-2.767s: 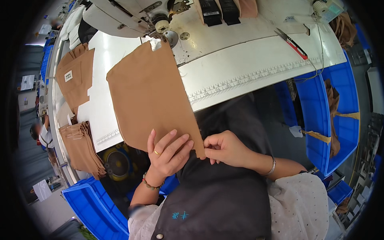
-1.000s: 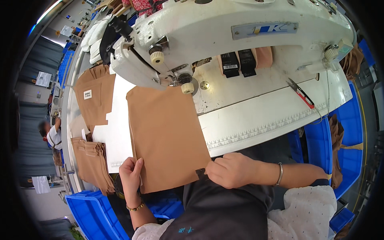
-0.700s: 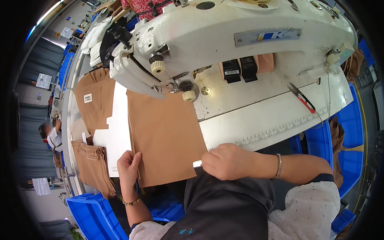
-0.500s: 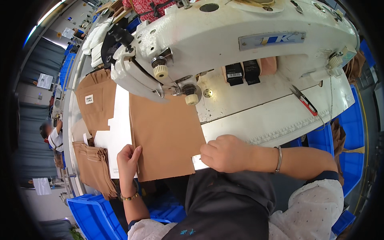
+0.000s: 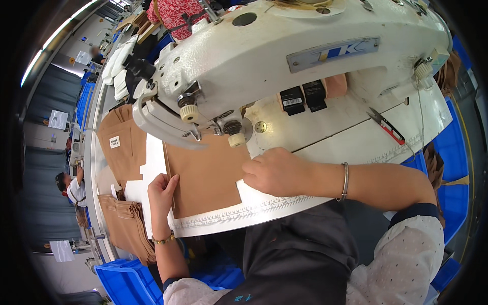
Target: Use an industrial sewing machine to hem and join pieces of brown fabric.
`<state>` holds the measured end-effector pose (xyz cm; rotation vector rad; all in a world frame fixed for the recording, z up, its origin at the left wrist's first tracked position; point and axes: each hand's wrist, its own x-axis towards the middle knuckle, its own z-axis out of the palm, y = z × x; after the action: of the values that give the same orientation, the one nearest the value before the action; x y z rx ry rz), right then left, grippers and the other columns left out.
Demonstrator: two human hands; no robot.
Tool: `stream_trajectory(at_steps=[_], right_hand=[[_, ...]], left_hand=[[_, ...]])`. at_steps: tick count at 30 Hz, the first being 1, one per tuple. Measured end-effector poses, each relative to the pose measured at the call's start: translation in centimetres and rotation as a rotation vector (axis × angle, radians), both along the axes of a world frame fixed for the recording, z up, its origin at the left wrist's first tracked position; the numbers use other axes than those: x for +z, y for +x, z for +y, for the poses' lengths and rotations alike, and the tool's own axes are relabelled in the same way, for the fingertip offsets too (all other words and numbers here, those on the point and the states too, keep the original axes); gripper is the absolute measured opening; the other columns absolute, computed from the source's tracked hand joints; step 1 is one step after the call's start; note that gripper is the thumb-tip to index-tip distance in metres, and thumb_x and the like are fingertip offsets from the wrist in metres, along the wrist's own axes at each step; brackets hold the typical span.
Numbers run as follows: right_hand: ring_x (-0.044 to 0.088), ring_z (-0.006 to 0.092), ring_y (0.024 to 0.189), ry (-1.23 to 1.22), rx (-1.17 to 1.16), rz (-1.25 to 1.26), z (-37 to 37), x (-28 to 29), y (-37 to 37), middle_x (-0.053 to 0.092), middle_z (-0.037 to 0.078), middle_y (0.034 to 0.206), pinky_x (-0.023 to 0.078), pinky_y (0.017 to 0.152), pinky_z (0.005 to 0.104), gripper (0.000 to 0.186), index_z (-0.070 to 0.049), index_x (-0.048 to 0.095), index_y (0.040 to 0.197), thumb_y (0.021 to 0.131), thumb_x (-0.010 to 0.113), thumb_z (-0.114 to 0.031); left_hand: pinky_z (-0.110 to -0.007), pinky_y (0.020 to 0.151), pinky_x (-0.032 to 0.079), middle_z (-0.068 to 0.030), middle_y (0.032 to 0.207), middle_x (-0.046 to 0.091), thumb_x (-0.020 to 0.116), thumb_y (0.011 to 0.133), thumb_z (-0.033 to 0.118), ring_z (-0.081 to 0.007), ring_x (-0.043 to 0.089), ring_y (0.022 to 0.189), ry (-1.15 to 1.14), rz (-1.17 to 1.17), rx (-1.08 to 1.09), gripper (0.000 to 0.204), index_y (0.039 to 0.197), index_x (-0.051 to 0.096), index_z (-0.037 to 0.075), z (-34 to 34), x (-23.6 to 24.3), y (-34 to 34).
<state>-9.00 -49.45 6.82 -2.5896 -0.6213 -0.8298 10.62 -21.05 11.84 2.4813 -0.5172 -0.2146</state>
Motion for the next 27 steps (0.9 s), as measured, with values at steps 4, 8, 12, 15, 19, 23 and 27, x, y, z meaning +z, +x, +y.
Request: stream_trajectory(at_steps=[4, 8, 12, 15, 19, 23, 27], right_hand=[[0.055, 0.0189, 0.057, -0.02, -0.004, 0.039, -0.7, -0.1, 1.3, 0.048, 0.003, 0.074, 0.047, 0.05, 0.0339, 0.01, -0.007, 0.062, 0.083, 0.079, 0.068, -0.014], [0.062, 0.0209, 0.061, -0.018, -0.041, 0.021, -1.3, -0.1, 2.3, 0.054, 0.006, 0.077, 0.05, 0.05, 0.0356, 0.009, -0.007, 0.06, 0.076, 0.079, 0.066, -0.012], [0.066, 0.0228, 0.067, -0.015, -0.107, 0.046, -1.8, 0.8, 2.8, 0.06, 0.009, 0.082, 0.054, 0.056, 0.0371, 0.006, -0.008, 0.068, 0.084, 0.085, 0.065, -0.013], [0.068, 0.0241, 0.071, 0.028, -0.142, 0.126, -2.1, 0.5, 3.1, 0.063, 0.009, 0.083, 0.055, 0.06, 0.0389, 0.009, -0.01, 0.072, 0.087, 0.088, 0.064, -0.014], [0.068, 0.0246, 0.072, -0.015, -0.141, 0.186, -2.2, 0.0, 3.6, 0.063, 0.009, 0.081, 0.056, 0.062, 0.0397, 0.01, -0.011, 0.073, 0.085, 0.088, 0.064, -0.015], [0.068, 0.0237, 0.076, -0.019, -0.172, 0.196, -2.4, 0.8, 2.8, 0.062, 0.006, 0.083, 0.054, 0.062, 0.0388, 0.008, -0.013, 0.074, 0.084, 0.085, 0.068, -0.018], [0.066, 0.023, 0.078, 0.049, -0.147, 0.096, -2.8, 1.3, 2.1, 0.062, 0.003, 0.085, 0.053, 0.066, 0.0378, 0.012, -0.014, 0.076, 0.088, 0.079, 0.07, -0.019]], left_hand=[[-0.027, 0.048, 0.031, 0.0006, 0.057, 0.045, 0.077, 0.091, 0.02, -0.007, 0.035, 0.055, 0.004, -0.021, -0.006, 0.036, 0.072, 0.056, -0.002, -0.4, -0.4, 1.7], [-0.028, 0.048, 0.031, -0.0005, 0.056, 0.047, 0.077, 0.092, 0.022, -0.0073, 0.036, 0.054, 0.04, -0.057, -0.019, 0.037, 0.072, 0.057, -0.002, -1.7, -0.3, 2.8], [-0.03, 0.049, 0.034, -0.0032, 0.055, 0.051, 0.077, 0.092, 0.024, -0.0099, 0.039, 0.052, 0.039, -0.059, -0.014, 0.037, 0.072, 0.059, -0.003, -2.4, -0.3, 4.1], [-0.033, 0.055, 0.043, -0.0079, 0.073, 0.065, 0.078, 0.089, 0.023, -0.0166, 0.052, 0.056, 0.181, -0.156, -0.012, 0.029, 0.081, 0.064, -0.001, -3.2, -0.2, 4.3], [-0.045, 0.082, 0.05, -0.0126, 0.114, 0.064, 0.077, 0.082, 0.012, -0.0348, 0.062, 0.097, 0.16, -0.716, -0.369, 0.029, 0.107, 0.065, 0.004, -6.4, -0.1, 1.5], [-0.046, 0.093, 0.049, -0.0124, 0.112, 0.065, 0.072, 0.08, 0.003, -0.0348, 0.061, 0.104, -0.042, -0.534, -0.784, 0.027, 0.107, 0.068, 0.003, -10.5, -0.6, -3.1], [-0.044, 0.091, 0.051, -0.0105, 0.123, 0.068, 0.067, 0.078, -0.003, -0.0345, 0.063, 0.115, -0.094, -0.522, -0.934, 0.041, 0.118, 0.069, 0.004, -10.7, -1.9, -3.4]])
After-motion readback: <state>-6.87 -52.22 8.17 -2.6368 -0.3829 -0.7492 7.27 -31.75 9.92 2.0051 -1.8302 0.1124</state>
